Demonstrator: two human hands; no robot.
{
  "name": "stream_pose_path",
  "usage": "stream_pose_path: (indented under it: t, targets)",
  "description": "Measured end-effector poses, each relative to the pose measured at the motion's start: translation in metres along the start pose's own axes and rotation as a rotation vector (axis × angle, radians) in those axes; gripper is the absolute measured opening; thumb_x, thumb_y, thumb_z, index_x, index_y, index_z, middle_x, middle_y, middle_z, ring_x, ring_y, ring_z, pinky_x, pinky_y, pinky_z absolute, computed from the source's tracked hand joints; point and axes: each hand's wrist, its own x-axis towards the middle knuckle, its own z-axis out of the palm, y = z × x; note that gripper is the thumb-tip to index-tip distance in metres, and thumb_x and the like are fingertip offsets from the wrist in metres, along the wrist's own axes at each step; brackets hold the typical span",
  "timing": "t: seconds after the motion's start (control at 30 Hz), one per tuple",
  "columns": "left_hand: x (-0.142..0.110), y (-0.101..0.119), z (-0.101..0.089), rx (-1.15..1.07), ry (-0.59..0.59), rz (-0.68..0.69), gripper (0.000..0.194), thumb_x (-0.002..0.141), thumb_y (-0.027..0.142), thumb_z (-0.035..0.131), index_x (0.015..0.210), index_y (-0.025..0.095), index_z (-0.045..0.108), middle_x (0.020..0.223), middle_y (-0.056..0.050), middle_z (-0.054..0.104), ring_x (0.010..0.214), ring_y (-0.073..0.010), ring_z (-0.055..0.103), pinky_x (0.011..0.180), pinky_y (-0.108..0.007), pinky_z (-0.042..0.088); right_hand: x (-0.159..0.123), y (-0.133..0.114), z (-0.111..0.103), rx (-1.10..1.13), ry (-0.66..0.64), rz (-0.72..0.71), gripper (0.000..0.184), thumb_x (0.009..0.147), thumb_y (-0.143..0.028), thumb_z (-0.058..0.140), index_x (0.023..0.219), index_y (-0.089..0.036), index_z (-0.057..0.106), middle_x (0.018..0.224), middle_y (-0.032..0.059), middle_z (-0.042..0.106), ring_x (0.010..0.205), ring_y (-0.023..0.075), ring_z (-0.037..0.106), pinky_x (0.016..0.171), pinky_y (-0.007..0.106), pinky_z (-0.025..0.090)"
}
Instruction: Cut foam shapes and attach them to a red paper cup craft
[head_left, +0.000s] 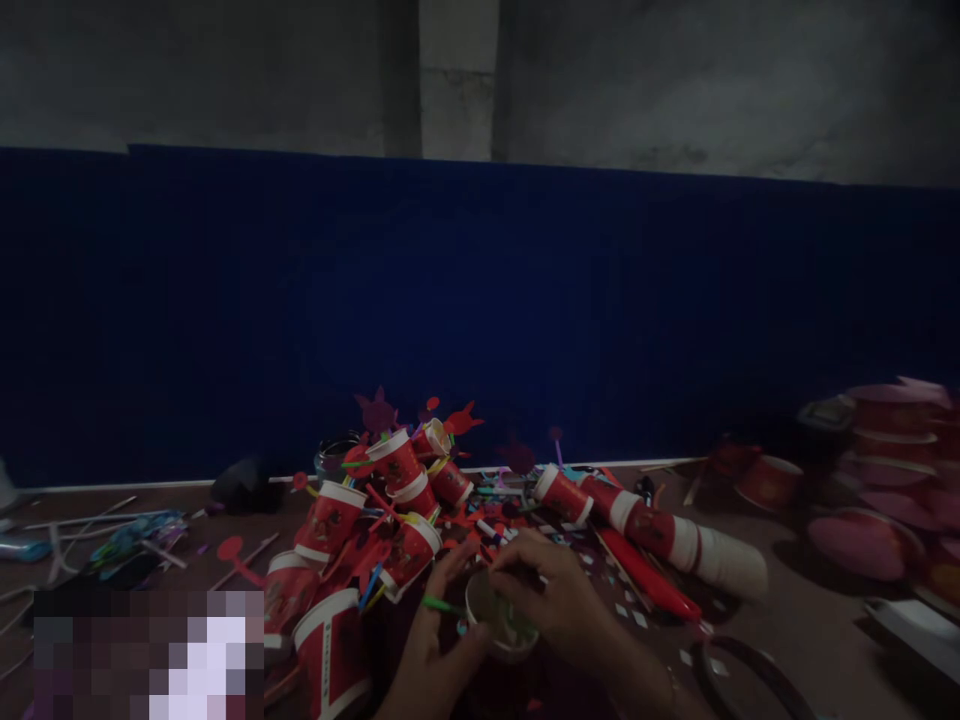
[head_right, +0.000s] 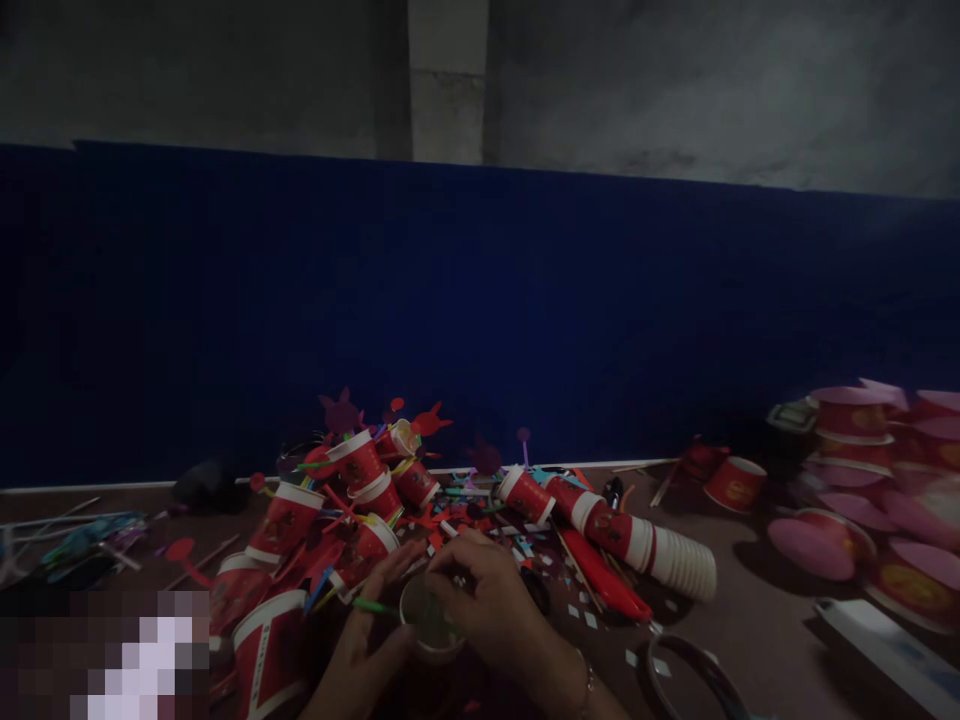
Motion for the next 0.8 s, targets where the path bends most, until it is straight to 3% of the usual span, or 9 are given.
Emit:
stream_pose_path:
  t: [0.13,0.27,0.37,0.47,0.57,0.63,0.73,0.8]
  targets:
    - [0.006,0.01,0.007,-0.064,-0.011,-0.071,0.037,0.055,0.033,0.075,0.087,0.019,0.063,0.099,-0.007,0.066,0.094,-0.0255,0.059,0.079,-0.031,0.045,-0.001,-0.004,-0.002,0.033,-0.02,0.002,0.006,0.073,-0.016,0.062,0.07,-0.019,0.066,0.071,0.001,0.062,0.068,0.015,0.055,0.062,0.025,0.041]
    - [0.022,0.029,0.009,-0.099,-0.033,-0.249,0.027,0.059,0.03,0.072,0.081,0.017,0.061,0.077,-0.004,0.066,0.073,-0.0191,0.062,0.067,-0.028,0.045,0.001,-0.006,-0.006,0.054,0.061,-0.057,0.006,0.073,-0.019,0.064,0.069,-0.019,0.067,0.07,0.0022,0.061,0.072,0.0171,0.056,0.066,0.027,0.043]
    - [0.034,0.047,0.013,0.106,-0.095,-0.133,0.023,0.052,0.016,0.069,0.074,0.018,0.066,0.097,-0.006,0.065,0.089,-0.0237,0.06,0.075,-0.031,0.045,0.004,-0.004,-0.01,0.091,0.096,-0.083,0.007,0.075,-0.021,0.062,0.072,-0.019,0.068,0.072,0.0031,0.062,0.073,0.0177,0.057,0.067,0.028,0.045]
    - [0.042,0.061,0.019,0.46,-0.145,0.006,0.02,0.054,0.005,0.055,0.062,0.018,0.068,0.094,-0.009,0.066,0.096,-0.0263,0.058,0.084,-0.035,0.042,0.004,-0.003,-0.013,0.12,0.104,-0.069,0.008,0.074,-0.022,0.062,0.072,-0.019,0.069,0.073,0.0037,0.064,0.072,0.0181,0.059,0.066,0.029,0.046]
    - [0.046,0.066,0.02,0.556,-0.149,0.06,0.021,0.057,0.005,0.053,0.06,0.02,0.068,0.097,-0.008,0.066,0.094,-0.0242,0.059,0.083,-0.035,0.043,0.003,-0.006,-0.017,0.149,0.1,-0.038,0.011,0.076,-0.024,0.06,0.077,-0.02,0.07,0.076,0.0043,0.066,0.074,0.0187,0.061,0.068,0.029,0.047]
    - [0.049,0.067,0.014,0.563,-0.102,0.101,0.017,0.061,0.008,0.055,0.059,0.02,0.066,0.097,-0.007,0.066,0.092,-0.0229,0.06,0.082,-0.034,0.043,0.004,-0.007,-0.02,0.162,0.11,0.011,0.018,0.081,-0.027,0.055,0.09,-0.021,0.068,0.087,0.0047,0.067,0.081,0.0193,0.061,0.072,0.03,0.047]
    - [0.055,0.073,-0.001,0.562,0.078,0.159,0.007,0.067,0.017,0.058,0.065,0.02,0.065,0.097,-0.006,0.067,0.091,-0.0234,0.06,0.083,-0.034,0.042,0.011,-0.002,-0.027,0.12,0.202,0.108,0.03,0.086,-0.033,0.045,0.11,-0.02,0.057,0.095,0.006,0.066,0.085,0.0197,0.061,0.073,0.03,0.048]
    - [0.058,0.081,-0.011,0.522,0.18,0.16,0.012,0.071,0.024,0.057,0.077,0.019,0.066,0.093,-0.007,0.068,0.091,-0.0241,0.06,0.081,-0.034,0.043,0.018,0.007,-0.031,-0.051,0.217,0.159,0.031,0.086,-0.032,0.04,0.107,-0.016,0.057,0.091,0.0075,0.067,0.081,0.0196,0.062,0.069,0.029,0.048]
